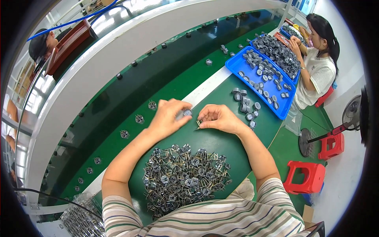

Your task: The person assembles small plastic shells and metal pins by hand, taking components from a blue plastic tray and combining them into assembled components.

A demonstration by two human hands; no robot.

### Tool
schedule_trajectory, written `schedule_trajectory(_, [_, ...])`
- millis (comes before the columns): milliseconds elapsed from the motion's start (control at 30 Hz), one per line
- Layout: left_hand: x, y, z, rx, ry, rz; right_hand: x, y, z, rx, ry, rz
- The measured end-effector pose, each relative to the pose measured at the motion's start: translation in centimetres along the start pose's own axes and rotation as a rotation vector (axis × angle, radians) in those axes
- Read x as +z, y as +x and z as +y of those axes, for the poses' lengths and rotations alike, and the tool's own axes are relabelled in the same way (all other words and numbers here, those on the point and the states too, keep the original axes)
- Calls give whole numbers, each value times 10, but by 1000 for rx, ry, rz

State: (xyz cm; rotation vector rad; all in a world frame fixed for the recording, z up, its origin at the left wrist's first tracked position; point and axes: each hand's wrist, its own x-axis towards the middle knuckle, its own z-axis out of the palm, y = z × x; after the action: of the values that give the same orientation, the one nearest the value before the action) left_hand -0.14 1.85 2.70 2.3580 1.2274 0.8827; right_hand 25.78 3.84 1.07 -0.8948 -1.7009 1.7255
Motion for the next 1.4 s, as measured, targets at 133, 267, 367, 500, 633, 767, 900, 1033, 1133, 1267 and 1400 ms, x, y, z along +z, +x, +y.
schedule_trajectory(133, [19,-9,1,53,-100,-97,4,0,-5,-123,-327,-24])
schedule_trajectory(267, [13,-6,7,-30,-135,-233,5,0,-6,-120,-380,73])
schedule_trajectory(367, [16,-10,5,79,-72,-211,4,1,-5,-116,-393,54])
schedule_trajectory(500, [12,-10,7,111,-67,-314,-6,-1,-5,1,-283,53])
schedule_trajectory(633, [8,-6,0,61,-207,-330,-11,1,2,-15,-276,141])
schedule_trajectory(767, [8,-6,-9,42,-206,-300,-12,1,0,-55,-331,215])
schedule_trajectory(900, [17,-7,-10,-28,-137,-210,-25,0,-1,-193,-650,329])
schedule_trajectory(1033, [13,-6,3,-123,-100,-155,-25,-4,-8,-415,-783,237])
schedule_trajectory(1133, [14,-8,3,-119,-72,-147,-14,-5,-20,-250,-740,211])
schedule_trajectory(1267, [19,-8,-1,-96,-36,-180,-12,-1,-6,-177,-659,198])
schedule_trajectory(1400, [15,-7,5,-31,-88,-133,-9,-1,-9,-365,-801,298])
